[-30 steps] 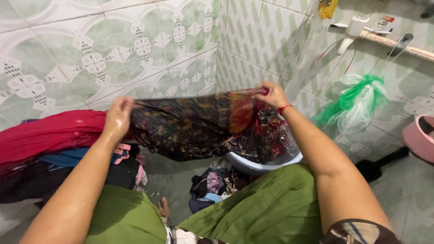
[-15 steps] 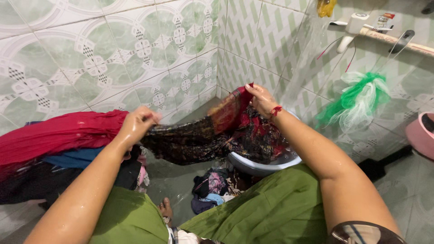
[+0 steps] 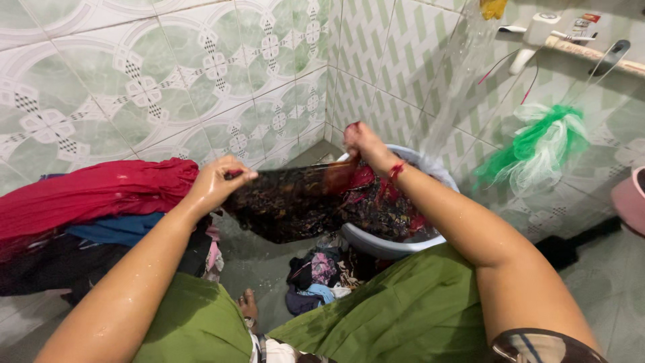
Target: The person washes clothes by hand in a bucket under a running tap, scrubbing and rinsing different pieces of fabric before placing them in a pile.
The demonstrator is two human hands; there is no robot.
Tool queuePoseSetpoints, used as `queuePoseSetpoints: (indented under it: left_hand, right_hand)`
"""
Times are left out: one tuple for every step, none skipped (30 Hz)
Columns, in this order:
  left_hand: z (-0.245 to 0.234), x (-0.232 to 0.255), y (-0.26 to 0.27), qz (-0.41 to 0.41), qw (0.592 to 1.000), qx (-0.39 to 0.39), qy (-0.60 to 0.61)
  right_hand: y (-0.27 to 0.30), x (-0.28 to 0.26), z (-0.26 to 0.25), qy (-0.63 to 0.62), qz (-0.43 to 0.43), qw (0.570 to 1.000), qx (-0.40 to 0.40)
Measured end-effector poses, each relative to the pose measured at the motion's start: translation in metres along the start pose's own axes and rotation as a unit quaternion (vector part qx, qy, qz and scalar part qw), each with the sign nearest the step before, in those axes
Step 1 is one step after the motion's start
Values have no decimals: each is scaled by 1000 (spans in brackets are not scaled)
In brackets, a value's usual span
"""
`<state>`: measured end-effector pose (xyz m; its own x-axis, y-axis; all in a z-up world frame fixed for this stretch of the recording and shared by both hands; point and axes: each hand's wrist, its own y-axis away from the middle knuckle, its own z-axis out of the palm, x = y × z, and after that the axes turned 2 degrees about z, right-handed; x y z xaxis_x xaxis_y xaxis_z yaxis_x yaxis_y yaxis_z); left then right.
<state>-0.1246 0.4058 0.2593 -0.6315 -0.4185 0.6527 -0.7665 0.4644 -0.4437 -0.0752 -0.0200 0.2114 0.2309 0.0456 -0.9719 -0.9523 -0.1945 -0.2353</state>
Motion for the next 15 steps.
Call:
queuePoseSetpoints:
  left_hand:
    - [0, 2, 0, -1, 1000, 0, -1]
    - [3, 5, -1, 12, 999, 39, 15]
    - [5, 9, -2, 24, 996, 78, 31]
    - [7, 13, -3, 23, 996, 77, 30]
    - [8, 17, -3, 23, 994, 79, 75]
    - [9, 20, -3, 24, 989, 80, 121]
    - [8, 23, -4, 24, 989, 80, 121]
    - [8, 27, -5, 13, 989, 68, 128]
    - [7, 32, -6, 2, 989, 56, 135]
    - [6, 38, -6, 3, 989, 57, 136]
    - [6, 45, -5, -1, 989, 23, 148]
    - [8, 53, -5, -6, 987, -12, 161]
    - [13, 59, -5, -5, 986, -11, 163]
    - [18, 63, -4, 22, 989, -28, 147]
    - [24, 64, -4, 48, 989, -45, 129]
  right_hand:
    - [10, -8, 11, 138, -23, 989, -35]
    - [20, -19, 23, 264, -39, 961, -72]
    - [27, -30, 34, 374, -43, 921, -102]
    - [32, -38, 45, 452, -46, 882, -125]
    - [34, -45, 54, 542, -37, 826, -152]
    - [37, -53, 59, 542, -37, 826, -151]
    - [39, -60, 63, 521, -127, 831, -149]
    - [40, -66, 67, 496, -217, 828, -147]
    - [42, -72, 73, 497, -217, 827, -146]
    - [44, -78, 81, 512, -226, 817, -137]
    - [46, -84, 90, 527, -236, 806, -128]
    - [48, -90, 99, 529, -235, 805, -129]
    - [50, -96, 110, 525, -265, 799, -126]
    - [51, -102, 123, 519, -295, 793, -122]
    - [54, -107, 134, 520, -294, 792, -122]
